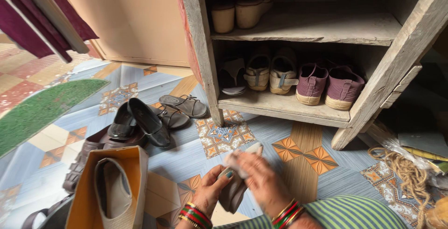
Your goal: The person sits on the floor and wipes a beige slip-on shoe with a cloth. They clean the exterior and interior surfaces, then place the shoe on a wooden shelf. They repeat the process with a second shoe.
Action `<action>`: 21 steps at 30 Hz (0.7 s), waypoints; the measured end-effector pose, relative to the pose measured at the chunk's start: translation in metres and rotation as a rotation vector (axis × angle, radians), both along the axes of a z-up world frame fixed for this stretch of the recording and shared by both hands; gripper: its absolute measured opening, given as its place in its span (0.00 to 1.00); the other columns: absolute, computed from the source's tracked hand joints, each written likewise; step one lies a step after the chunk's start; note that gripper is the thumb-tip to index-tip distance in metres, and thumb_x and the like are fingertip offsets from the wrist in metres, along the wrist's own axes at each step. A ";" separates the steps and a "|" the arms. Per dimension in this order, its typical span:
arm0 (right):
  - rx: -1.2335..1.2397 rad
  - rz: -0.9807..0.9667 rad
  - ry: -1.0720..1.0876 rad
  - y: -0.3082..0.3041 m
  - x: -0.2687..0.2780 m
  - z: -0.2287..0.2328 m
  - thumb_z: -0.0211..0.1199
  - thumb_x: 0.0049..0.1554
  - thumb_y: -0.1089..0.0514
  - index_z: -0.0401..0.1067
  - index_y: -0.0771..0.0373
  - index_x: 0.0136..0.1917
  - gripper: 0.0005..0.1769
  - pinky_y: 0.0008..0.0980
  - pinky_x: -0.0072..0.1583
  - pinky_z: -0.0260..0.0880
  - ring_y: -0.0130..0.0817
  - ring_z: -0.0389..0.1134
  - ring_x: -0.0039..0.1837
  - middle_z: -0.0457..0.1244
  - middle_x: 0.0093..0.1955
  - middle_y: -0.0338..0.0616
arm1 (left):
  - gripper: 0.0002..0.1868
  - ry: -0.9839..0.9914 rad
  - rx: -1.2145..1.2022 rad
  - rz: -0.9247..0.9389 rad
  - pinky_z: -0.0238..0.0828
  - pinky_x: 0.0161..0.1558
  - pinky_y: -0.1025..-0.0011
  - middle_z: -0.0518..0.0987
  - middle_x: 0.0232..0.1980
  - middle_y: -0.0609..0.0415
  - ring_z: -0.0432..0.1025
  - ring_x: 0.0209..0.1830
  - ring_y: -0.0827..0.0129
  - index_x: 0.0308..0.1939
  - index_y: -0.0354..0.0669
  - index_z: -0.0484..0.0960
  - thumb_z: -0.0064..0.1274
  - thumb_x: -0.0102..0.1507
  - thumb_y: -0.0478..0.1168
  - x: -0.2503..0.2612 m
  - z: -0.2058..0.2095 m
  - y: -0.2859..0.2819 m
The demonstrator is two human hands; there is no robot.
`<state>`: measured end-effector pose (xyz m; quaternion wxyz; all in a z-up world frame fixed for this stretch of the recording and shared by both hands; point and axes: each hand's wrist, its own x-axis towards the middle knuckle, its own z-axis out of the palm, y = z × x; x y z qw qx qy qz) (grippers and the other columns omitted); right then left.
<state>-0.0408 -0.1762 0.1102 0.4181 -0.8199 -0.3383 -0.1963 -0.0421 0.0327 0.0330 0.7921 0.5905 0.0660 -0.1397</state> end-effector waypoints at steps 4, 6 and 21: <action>-0.085 0.002 0.001 0.011 -0.007 -0.009 0.59 0.47 0.71 0.70 0.66 0.69 0.34 0.44 0.73 0.55 0.51 0.61 0.72 0.63 0.70 0.51 | 0.17 0.053 -0.111 0.058 0.75 0.49 0.74 0.86 0.44 0.57 0.78 0.43 0.75 0.53 0.44 0.82 0.56 0.60 0.39 0.001 0.006 0.002; -0.110 -0.033 -0.038 0.010 0.008 -0.024 0.57 0.47 0.72 0.71 0.63 0.69 0.35 0.43 0.73 0.57 0.47 0.63 0.72 0.64 0.71 0.47 | 0.15 0.031 -0.062 0.010 0.75 0.46 0.75 0.85 0.42 0.57 0.77 0.41 0.76 0.51 0.40 0.83 0.57 0.62 0.41 0.000 0.012 0.005; -0.035 -0.053 0.071 0.033 0.001 -0.056 0.57 0.52 0.70 0.69 0.69 0.68 0.29 0.44 0.73 0.56 0.53 0.59 0.76 0.59 0.75 0.55 | 0.06 0.001 -0.302 0.149 0.73 0.42 0.76 0.85 0.39 0.58 0.76 0.38 0.78 0.45 0.39 0.82 0.55 0.65 0.35 0.027 -0.024 0.014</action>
